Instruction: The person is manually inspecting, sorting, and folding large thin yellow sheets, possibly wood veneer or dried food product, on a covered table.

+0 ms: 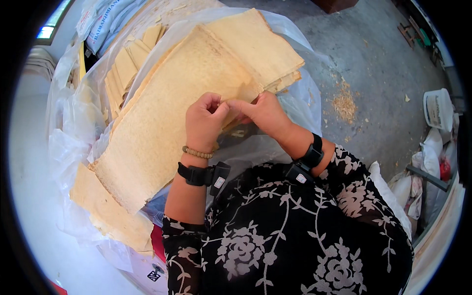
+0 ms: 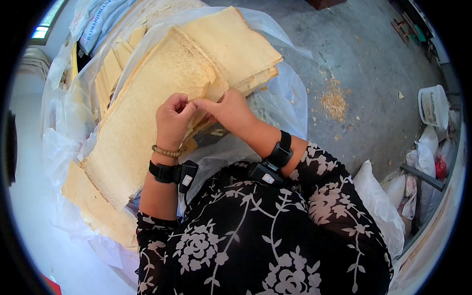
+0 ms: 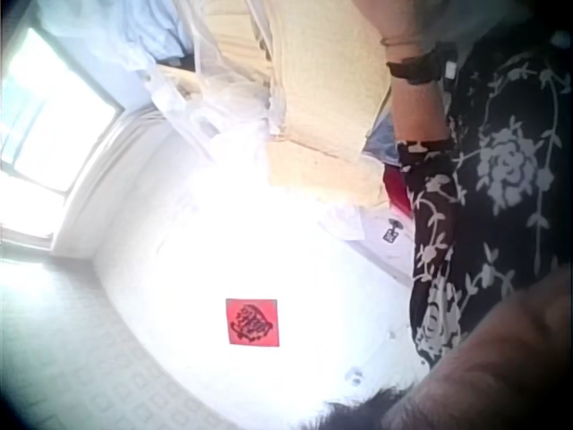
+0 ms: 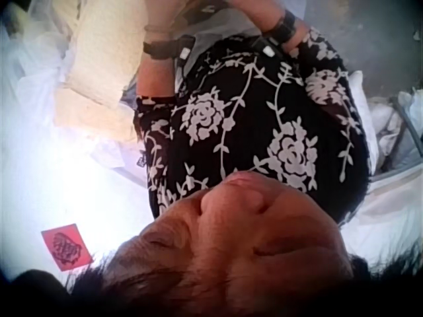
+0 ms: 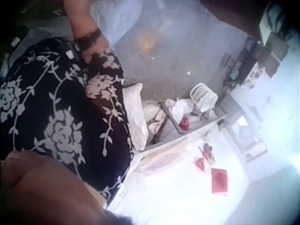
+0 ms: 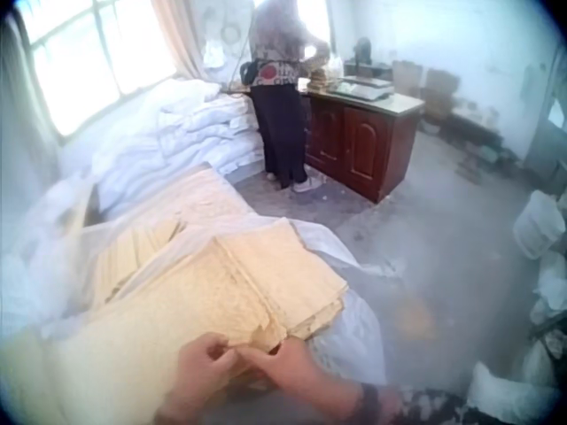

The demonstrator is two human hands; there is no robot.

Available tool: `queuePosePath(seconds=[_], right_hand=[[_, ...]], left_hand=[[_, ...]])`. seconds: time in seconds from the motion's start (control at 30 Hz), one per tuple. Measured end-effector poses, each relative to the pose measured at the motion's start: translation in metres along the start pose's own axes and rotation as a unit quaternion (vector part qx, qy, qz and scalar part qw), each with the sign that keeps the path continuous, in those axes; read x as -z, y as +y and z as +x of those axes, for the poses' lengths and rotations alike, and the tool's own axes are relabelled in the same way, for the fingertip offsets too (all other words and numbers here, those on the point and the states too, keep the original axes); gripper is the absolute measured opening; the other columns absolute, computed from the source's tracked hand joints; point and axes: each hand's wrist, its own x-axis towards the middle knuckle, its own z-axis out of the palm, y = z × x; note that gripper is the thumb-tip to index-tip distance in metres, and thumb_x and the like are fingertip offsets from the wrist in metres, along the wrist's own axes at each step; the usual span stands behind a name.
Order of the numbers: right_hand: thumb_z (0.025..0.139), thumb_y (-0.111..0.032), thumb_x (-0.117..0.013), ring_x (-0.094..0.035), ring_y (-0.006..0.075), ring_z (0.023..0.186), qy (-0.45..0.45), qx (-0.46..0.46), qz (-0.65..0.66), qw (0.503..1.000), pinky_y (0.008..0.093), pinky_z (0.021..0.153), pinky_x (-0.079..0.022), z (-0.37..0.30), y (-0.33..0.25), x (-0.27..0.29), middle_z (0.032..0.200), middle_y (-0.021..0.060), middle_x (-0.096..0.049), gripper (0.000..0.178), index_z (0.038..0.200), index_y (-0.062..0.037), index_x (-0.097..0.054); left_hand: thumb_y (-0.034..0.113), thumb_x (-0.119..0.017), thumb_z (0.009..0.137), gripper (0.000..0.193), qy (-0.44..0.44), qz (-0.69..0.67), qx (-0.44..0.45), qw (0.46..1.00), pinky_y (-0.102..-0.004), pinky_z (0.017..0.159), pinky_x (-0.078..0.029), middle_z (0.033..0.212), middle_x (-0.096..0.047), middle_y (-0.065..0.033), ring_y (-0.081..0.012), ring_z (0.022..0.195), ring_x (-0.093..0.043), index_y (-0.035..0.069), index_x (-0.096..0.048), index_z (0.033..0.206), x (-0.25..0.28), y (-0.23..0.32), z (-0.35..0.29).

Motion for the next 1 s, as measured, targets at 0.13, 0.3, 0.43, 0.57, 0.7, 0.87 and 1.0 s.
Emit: queuePosePath(seconds=[0.13,0.3,0.43,0.57,0.7,0.87,1.0], right_hand=[[0.089,-0.018,-0.066,-0.068,0.0121,0.072,0.023,-0.003,0.048,0.999,0.0252,0.062,-0.056,-0.001,-0.005,-0.004,0.089,0.0068,-0.07,0.026,0.101,0.0045,-0.068],[0.088,-0.015,-0.059,-0.068,0.0173,0.065,0.053,0.009,0.006,0.999,0.0281,0.057,-0.056,0.009,0.014,-0.004,0.079,0.0113,-0.07,0.026,0.093,0.0091,-0.067],[0.087,-0.016,-0.057,-0.068,0.0233,0.058,0.096,0.011,-0.093,0.991,0.0315,0.052,-0.056,0.014,0.023,0.0,0.074,0.0181,-0.069,0.031,0.09,0.0143,-0.065],[0.088,-0.016,-0.055,-0.07,0.0248,0.06,0.097,-0.003,0.049,0.994,0.0328,0.051,-0.056,0.005,0.009,-0.007,0.076,0.0189,-0.069,0.032,0.091,0.0143,-0.064],[0.091,-0.018,-0.057,-0.071,0.0257,0.063,0.068,0.015,0.071,0.995,0.0339,0.051,-0.057,0.009,0.017,-0.002,0.079,0.0174,-0.069,0.031,0.097,0.0115,-0.065],[0.094,-0.024,-0.06,-0.07,0.025,0.065,0.081,-0.018,0.086,0.993,0.0328,0.051,-0.057,0.006,0.006,-0.009,0.085,0.0164,-0.07,0.034,0.102,0.0088,-0.065],[0.092,-0.027,-0.064,-0.07,0.0222,0.068,0.077,-0.035,0.116,0.99,0.0311,0.055,-0.057,0.006,0.006,-0.006,0.089,0.0131,-0.071,0.035,0.109,0.0038,-0.064]], left_hand=[[0.013,-0.073,0.083,0.016,-0.022,0.0,0.002,1.0,-0.024,0.061,-0.049,0.071,-0.067,-0.0033,-0.0075,0.065,-0.06,-0.002,-0.07,0.089,0.002,-0.006,-0.001],[0.016,-0.074,0.083,0.017,-0.011,0.005,0.0,1.0,-0.0245,0.061,-0.049,0.07,-0.069,-0.0041,-0.0084,0.063,-0.061,0.0,-0.071,0.088,0.0,-0.005,-0.002],[0.012,-0.071,0.083,0.01,0.034,0.08,-0.012,0.996,-0.0277,0.062,-0.051,0.072,-0.068,-0.0063,-0.0149,0.064,-0.064,0.003,-0.069,0.083,-0.009,0.01,-0.008],[0.009,-0.068,0.08,0.004,0.138,0.19,-0.205,0.95,-0.0332,0.062,-0.052,0.079,-0.067,-0.0078,-0.0227,0.071,-0.065,0.006,-0.067,0.083,-0.016,0.008,-0.005],[0.009,-0.067,0.081,0.009,0.138,0.325,-0.325,0.877,-0.0362,0.062,-0.054,0.087,-0.069,-0.0089,-0.0292,0.076,-0.066,0.009,-0.069,0.09,-0.021,0.009,-0.003],[0.01,-0.068,0.083,0.009,0.152,0.366,-0.238,0.887,-0.0361,0.059,-0.052,0.071,-0.066,-0.0096,-0.0274,0.064,-0.065,0.009,-0.069,0.092,0.007,0.028,-0.005],[0.012,-0.068,0.086,0.008,0.165,0.277,-0.151,0.935,-0.0328,0.059,-0.051,0.076,-0.069,-0.0093,-0.0248,0.065,-0.067,0.01,-0.07,0.093,0.024,0.047,-0.008]])
